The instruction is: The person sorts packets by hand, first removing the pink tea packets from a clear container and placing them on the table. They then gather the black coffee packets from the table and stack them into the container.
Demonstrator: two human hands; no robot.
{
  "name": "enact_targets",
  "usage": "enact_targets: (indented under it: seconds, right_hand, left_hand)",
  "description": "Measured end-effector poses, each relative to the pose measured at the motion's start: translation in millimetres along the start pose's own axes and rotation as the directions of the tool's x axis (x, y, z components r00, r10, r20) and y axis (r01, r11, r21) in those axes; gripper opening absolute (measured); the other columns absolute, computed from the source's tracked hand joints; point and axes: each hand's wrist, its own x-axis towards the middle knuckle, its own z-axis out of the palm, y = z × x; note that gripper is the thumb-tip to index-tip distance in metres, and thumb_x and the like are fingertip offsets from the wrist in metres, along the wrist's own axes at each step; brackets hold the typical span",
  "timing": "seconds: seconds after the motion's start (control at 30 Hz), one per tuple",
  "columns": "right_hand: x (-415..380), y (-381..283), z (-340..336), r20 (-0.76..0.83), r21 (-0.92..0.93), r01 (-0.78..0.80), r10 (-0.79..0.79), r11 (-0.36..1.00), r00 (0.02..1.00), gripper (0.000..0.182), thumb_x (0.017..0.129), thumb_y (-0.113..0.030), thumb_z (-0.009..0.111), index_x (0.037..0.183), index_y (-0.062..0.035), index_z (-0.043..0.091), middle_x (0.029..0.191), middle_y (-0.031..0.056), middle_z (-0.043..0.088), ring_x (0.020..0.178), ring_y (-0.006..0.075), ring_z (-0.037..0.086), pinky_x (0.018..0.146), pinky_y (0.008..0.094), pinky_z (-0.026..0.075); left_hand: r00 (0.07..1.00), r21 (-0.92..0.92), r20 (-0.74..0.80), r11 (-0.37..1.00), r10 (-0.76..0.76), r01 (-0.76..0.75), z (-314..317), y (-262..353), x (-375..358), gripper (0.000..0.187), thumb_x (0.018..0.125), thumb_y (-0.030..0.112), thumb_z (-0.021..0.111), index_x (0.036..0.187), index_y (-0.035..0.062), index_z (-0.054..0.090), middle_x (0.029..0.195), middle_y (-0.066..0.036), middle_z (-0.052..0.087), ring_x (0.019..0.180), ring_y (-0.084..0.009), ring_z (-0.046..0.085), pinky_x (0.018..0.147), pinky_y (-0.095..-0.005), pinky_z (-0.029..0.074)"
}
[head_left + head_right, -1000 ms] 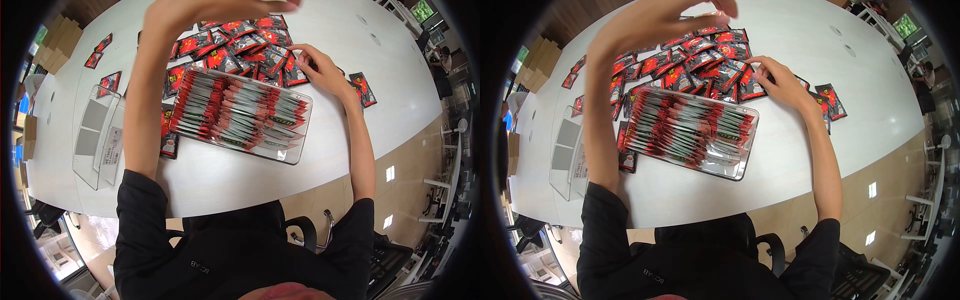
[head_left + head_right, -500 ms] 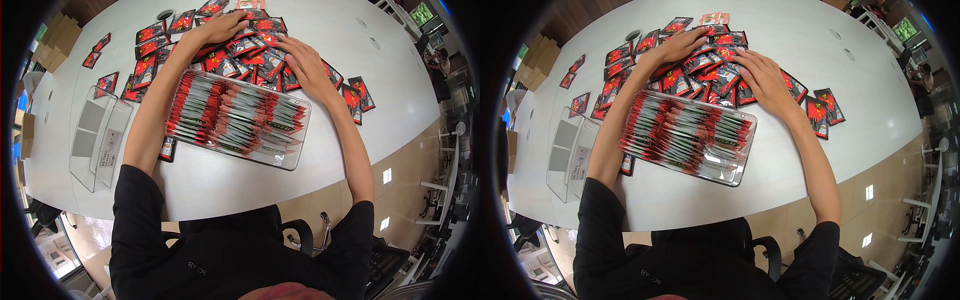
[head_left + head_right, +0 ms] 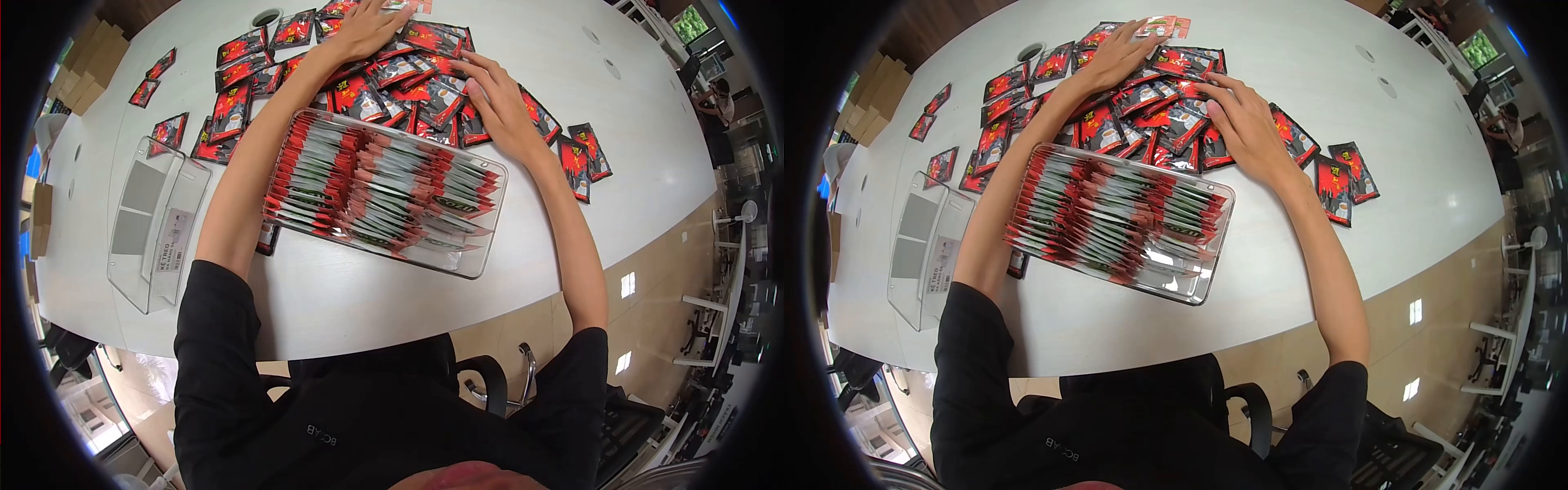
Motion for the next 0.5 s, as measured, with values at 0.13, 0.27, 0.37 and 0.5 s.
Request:
enact_targets:
  seconds: [0.13, 0.27, 0.37, 0.5]
  right_hand:
    - [0, -3, -1, -0.019, 0.02, -0.001, 0.001, 1.0, 1.0, 0.04, 0.107, -0.031, 0.037, 0.137, -0.0114, 0.054, 0.142, 0.0126, 0.049, 0.131, 0.0312, 0.046, 0.111, 0.044, 0.032]
    - [-5, -6, -1, 0.006, 0.034, -0.023, 0.023, 0.999, 1.0, 0.041, 0.107, -0.032, 0.037, 0.139, -0.0122, 0.053, 0.142, 0.0129, 0.048, 0.132, 0.0309, 0.045, 0.111, 0.044, 0.032]
    - [-4, -3, 3, 0.0, 0.025, -0.016, 0.016, 1.0, 1.0, 0.041, 0.107, -0.032, 0.039, 0.139, -0.0133, 0.053, 0.144, 0.0143, 0.044, 0.131, 0.032, 0.046, 0.11, 0.045, 0.033]
    - [-5, 0, 5, -0.026, 0.046, -0.04, 0.041, 0.998, 0.999, 0.04, 0.106, -0.033, 0.041, 0.14, -0.0146, 0.053, 0.144, 0.016, 0.037, 0.127, 0.0349, 0.047, 0.107, 0.0473, 0.037]
  left_hand:
    - [0.994, 0.2, 0.093, 0.979, -0.054, 0.034, 14, -24, 6, 0.058, 0.105, 0.054, 0.016, 0.149, 0.0287, 0.045, 0.163, -0.009, 0.023, 0.151, -0.0334, 0.017, 0.121, -0.0535, 0.012]
    - [0.972, 0.081, 0.205, 0.992, -0.113, 0.098, 0, -5, 4, 0.063, 0.103, 0.058, 0.01, 0.149, 0.0321, 0.044, 0.163, -0.005, 0.025, 0.149, -0.0326, 0.021, 0.12, -0.0583, 0.008]
    - [0.97, 0.136, 0.184, 0.981, -0.161, 0.137, -2, 0, 4, 0.066, 0.101, 0.062, 0.006, 0.15, 0.0355, 0.042, 0.162, -0.003, 0.028, 0.149, -0.0316, 0.023, 0.12, -0.0598, 0.007]
    - [0.973, 0.139, 0.184, 0.983, -0.141, 0.117, 3, -5, 8, 0.071, 0.099, 0.067, 0.001, 0.15, 0.0385, 0.041, 0.162, -0.001, 0.028, 0.148, -0.0302, 0.025, 0.12, -0.06, 0.006]
